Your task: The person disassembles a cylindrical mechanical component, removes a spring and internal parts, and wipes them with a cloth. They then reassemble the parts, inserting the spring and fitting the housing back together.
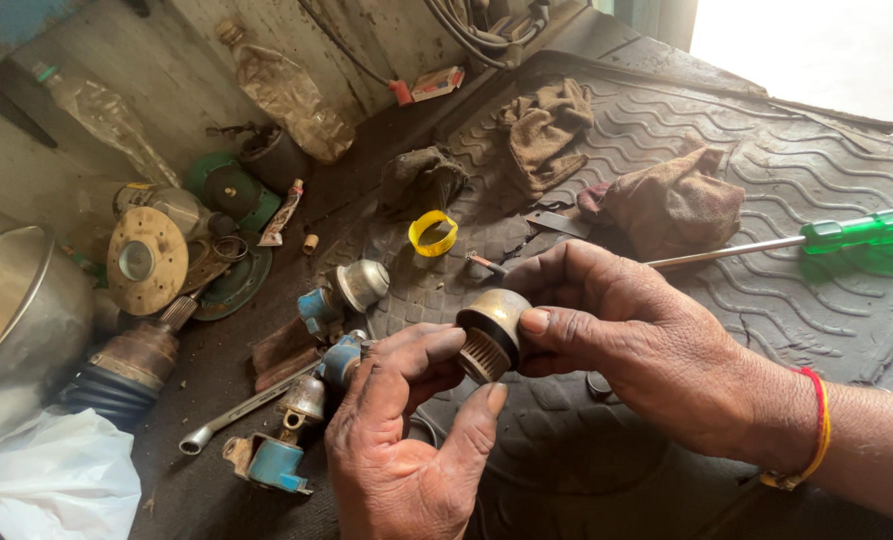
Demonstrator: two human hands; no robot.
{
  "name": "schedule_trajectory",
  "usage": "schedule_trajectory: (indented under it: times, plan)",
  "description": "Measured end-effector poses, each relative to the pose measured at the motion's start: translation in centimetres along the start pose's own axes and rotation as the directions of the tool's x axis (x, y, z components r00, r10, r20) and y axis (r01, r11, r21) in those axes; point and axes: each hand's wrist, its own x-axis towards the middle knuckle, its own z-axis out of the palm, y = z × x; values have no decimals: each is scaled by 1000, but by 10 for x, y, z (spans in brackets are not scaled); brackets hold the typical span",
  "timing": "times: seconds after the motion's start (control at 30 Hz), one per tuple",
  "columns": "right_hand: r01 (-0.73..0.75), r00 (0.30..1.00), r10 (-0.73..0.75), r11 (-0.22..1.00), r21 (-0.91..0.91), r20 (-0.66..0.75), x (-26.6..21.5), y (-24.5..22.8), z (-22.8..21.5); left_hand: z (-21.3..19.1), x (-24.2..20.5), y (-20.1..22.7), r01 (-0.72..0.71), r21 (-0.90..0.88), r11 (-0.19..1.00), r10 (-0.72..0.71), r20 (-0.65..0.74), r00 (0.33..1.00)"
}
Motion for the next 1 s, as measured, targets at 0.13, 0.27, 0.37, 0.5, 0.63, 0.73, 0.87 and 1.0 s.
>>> schedule_trajectory:
  times: [0.13, 0.27, 0.37, 0.5, 0.63, 0.73, 0.87, 1.0]
  plan:
    - [7, 1000, -7, 1000, 7, 8, 1, 1, 2, 1, 0, 2, -19, 38, 999, 19, -7, 1000]
    - [0, 1000, 0, 999, -35, 3, 0, 3, 1, 2, 0, 2, -26, 40, 999, 27, -18, 999]
    - [1, 1000, -1, 1000, -22, 29, 1, 3, -1, 2, 0, 4, -80, 137, 987, 87, -47, 995]
    - [-104, 994, 99, 987, 126, 51, 1, 4, -3, 2, 1, 4, -152, 235, 960, 170, -54, 984]
    - [-162, 984, 130, 934, 318, 118, 4, 5, 2, 2, 2, 4, -210, 235, 949, 221, -21, 975]
    - [-183, 975, 137, 942, 282, 176, 6, -1, 5, -1, 3, 2, -316, 270, 910, 319, 32, 947]
    - [-180, 974, 153, 970, 162, 166, 5, -2, 9, -3, 1, 1, -352, 260, 899, 346, 71, 936]
    - [-236, 969, 223, 963, 130, 105, 6, -7, 12, -4, 1, 5, -344, 210, 915, 338, 65, 939]
